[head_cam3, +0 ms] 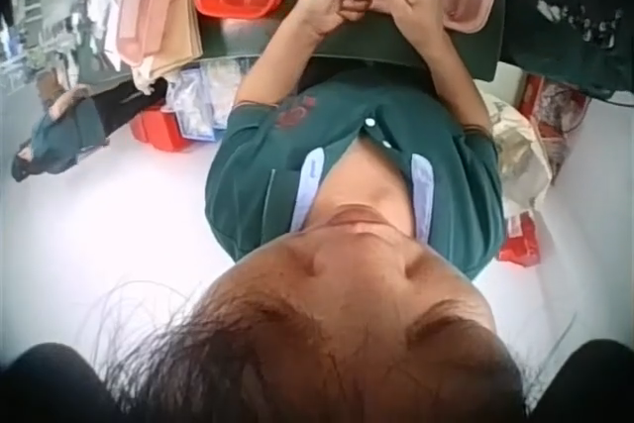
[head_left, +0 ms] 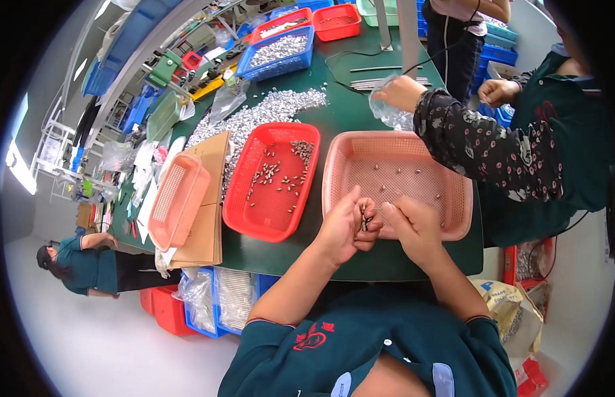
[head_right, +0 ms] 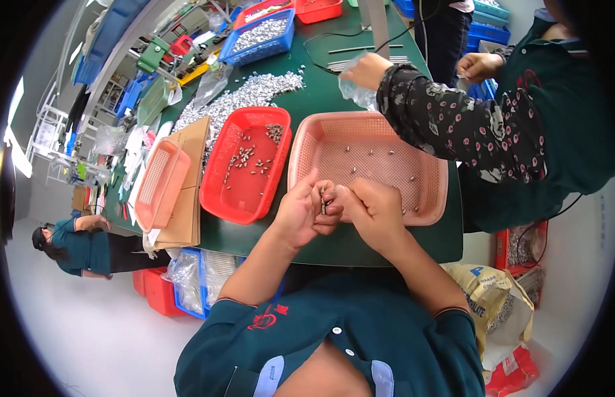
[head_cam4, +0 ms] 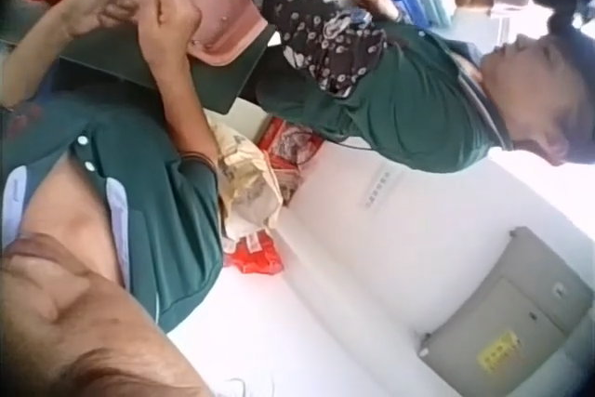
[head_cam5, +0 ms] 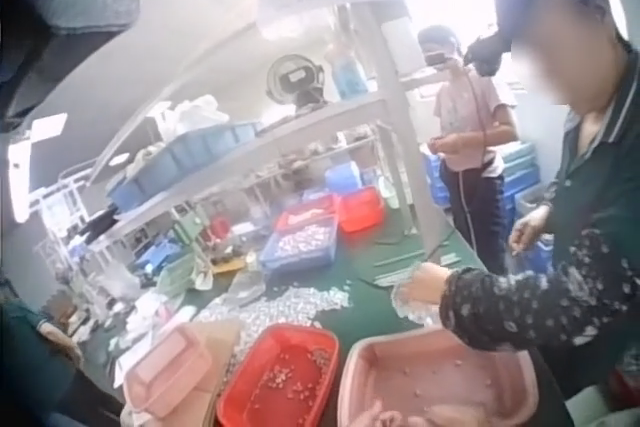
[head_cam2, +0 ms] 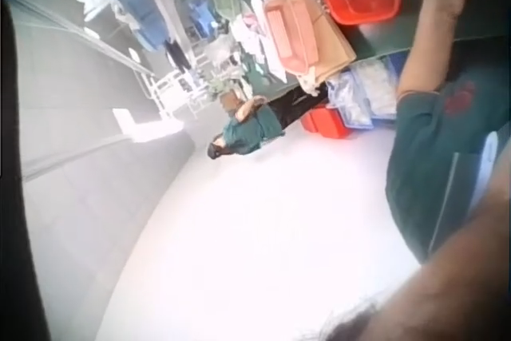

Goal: Inspecting and sorting small metal electronic components into trays at a factory workbench.

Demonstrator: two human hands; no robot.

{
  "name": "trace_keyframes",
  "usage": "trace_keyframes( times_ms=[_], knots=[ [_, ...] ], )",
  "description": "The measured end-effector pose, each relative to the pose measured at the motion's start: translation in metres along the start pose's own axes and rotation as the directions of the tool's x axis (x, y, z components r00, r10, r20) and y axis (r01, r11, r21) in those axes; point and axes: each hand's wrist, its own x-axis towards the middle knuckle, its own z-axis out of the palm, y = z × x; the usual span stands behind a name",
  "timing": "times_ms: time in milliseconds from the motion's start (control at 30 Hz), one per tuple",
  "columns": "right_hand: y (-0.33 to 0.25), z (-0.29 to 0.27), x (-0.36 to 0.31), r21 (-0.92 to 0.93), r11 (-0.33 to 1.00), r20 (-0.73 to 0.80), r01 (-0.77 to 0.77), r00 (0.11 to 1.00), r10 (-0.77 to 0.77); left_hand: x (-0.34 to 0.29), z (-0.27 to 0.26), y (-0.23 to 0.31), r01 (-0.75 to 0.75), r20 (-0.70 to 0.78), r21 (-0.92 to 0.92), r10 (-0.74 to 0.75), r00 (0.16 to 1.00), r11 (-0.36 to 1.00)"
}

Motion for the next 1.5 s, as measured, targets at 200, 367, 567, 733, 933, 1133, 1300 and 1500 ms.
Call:
trace_keyframes(
  times_ms=[200,367,567,733,933,1133,1300,1500],
  knots=[
    [0.008,-0.006,-0.006,-0.048,0.998,0.02,-0.048,0.999,0.049,0.006,-0.012,-0.007,0.035,0.013,-0.106,-0.033,0.999,0.994],
    [0.004,-0.011,-0.004,-0.055,0.997,-0.017,-0.058,0.998,0.057,0.009,-0.004,-0.012,-0.089,-0.025,-0.216,0.085,0.996,0.972],
    [0.001,-0.002,-0.003,0.102,0.994,-0.065,-0.029,0.997,0.035,0.005,0.008,-0.014,-0.168,-0.072,-0.27,0.154,0.986,0.948],
    [0.016,-0.011,-0.006,-0.079,0.995,-0.016,-0.054,0.998,0.053,0.004,0.005,-0.017,-0.175,0.015,-0.228,0.183,0.983,0.958],
    [0.006,-0.009,-0.003,-0.004,1.0,-0.07,-0.02,0.997,0.02,0.005,-0.002,-0.02,-0.177,0.087,-0.213,0.199,0.976,0.961],
    [0.009,-0.011,-0.003,0.026,0.998,0.039,-0.056,0.998,0.055,0.0,-0.004,-0.02,-0.221,0.045,-0.094,0.226,0.973,0.971],
    [0.003,-0.015,0.002,-0.058,0.998,0.097,0.021,0.995,-0.016,-0.003,0.004,-0.016,-0.248,-0.017,0.019,0.248,0.969,0.969],
    [0.013,-0.005,-0.008,0.23,0.943,0.028,-0.242,0.97,0.242,-0.007,0.007,-0.014,-0.218,-0.084,0.126,0.229,0.97,0.968]
  ],
)
